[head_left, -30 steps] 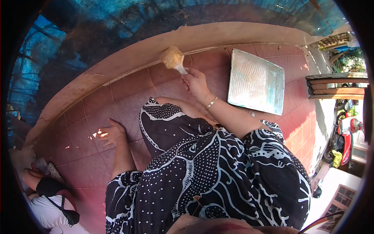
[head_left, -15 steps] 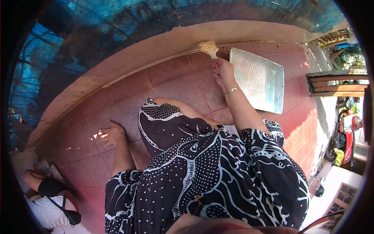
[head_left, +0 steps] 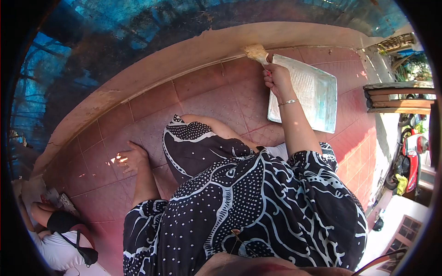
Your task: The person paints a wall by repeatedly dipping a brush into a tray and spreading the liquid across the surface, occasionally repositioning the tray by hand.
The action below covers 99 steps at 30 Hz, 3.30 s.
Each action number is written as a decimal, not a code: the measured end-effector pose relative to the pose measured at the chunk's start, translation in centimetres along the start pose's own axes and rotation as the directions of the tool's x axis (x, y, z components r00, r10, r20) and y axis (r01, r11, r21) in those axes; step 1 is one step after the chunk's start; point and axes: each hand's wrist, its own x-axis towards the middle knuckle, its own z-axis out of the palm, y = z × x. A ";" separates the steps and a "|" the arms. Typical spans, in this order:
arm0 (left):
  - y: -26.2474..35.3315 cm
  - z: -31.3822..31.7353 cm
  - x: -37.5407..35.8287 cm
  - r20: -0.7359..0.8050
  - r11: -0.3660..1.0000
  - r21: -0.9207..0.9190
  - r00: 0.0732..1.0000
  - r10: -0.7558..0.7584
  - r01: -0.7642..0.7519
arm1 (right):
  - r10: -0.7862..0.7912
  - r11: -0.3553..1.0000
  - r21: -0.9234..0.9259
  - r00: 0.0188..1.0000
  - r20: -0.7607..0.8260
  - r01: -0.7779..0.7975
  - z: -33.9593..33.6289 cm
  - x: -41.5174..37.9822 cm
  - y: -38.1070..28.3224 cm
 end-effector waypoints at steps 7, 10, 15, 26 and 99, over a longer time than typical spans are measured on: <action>0.1 -0.7 -0.2 0.027 1.000 0.010 1.000 -0.012 0.012 | 0.117 0.987 -0.109 0.993 -0.035 -0.120 1.3 3.5 2.0; 0.3 -0.9 -0.3 0.044 1.000 -0.002 0.999 -0.009 0.009 | 0.056 0.993 -0.102 0.998 -0.003 -0.056 1.6 2.0 0.0; -0.1 0.3 0.2 0.001 1.000 -0.013 1.000 -0.007 0.007 | 0.108 0.989 -0.095 0.994 -0.024 -0.110 0.3 0.8 0.3; 0.0 -0.5 -0.1 0.044 1.000 0.010 0.999 -0.012 0.012 | 0.043 0.977 -0.210 0.999 0.003 -0.041 4.1 -1.1 0.6; 0.1 -0.9 -0.6 0.062 1.000 -0.023 0.998 0.006 -0.005 | -0.180 0.971 -0.166 0.983 -0.018 0.175 -11.0 -13.3 -4.0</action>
